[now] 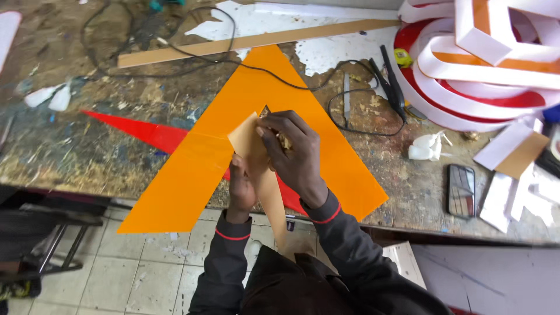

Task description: The person applies a strip of brown tape along the edge of a white strip on a large orange letter A. They smooth the tape down with their hands and then peel off the backing from the tape.

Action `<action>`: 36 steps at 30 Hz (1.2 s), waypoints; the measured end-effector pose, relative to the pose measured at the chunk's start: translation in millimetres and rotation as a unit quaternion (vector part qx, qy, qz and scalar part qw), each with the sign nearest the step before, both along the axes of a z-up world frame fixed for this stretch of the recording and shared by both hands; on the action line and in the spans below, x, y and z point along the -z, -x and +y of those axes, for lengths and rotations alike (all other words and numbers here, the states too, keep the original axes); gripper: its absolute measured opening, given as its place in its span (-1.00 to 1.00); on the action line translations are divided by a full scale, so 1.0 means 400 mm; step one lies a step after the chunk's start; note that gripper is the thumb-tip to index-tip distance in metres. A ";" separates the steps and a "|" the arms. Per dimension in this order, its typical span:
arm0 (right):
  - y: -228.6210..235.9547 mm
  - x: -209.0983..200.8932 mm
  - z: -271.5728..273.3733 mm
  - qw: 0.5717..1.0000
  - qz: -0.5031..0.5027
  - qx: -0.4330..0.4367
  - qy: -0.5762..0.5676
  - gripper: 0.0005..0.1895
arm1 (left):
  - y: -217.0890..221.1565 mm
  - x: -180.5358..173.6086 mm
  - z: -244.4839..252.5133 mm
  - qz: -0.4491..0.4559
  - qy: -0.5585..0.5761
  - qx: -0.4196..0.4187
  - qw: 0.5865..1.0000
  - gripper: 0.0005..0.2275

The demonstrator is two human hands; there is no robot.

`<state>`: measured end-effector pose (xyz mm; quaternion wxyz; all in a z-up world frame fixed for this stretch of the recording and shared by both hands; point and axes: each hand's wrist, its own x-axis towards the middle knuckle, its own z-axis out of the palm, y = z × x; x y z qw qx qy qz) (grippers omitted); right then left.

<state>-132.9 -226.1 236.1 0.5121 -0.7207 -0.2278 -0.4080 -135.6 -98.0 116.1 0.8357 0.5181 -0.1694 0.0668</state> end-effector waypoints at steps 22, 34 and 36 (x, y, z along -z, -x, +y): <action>0.199 0.052 -0.230 0.980 0.048 0.175 -0.082 -0.90 | 0.101 -0.050 -0.213 -0.034 -0.044 0.308 0.950 -0.10; 0.196 0.081 -0.376 0.991 0.049 0.060 -0.113 -0.91 | 0.163 -0.052 -0.342 -0.082 -0.101 0.199 0.971 -0.19; 0.202 0.082 -0.386 0.993 0.058 0.044 -0.095 -0.89 | 0.178 -0.055 -0.347 -0.082 -0.098 0.179 0.976 -0.21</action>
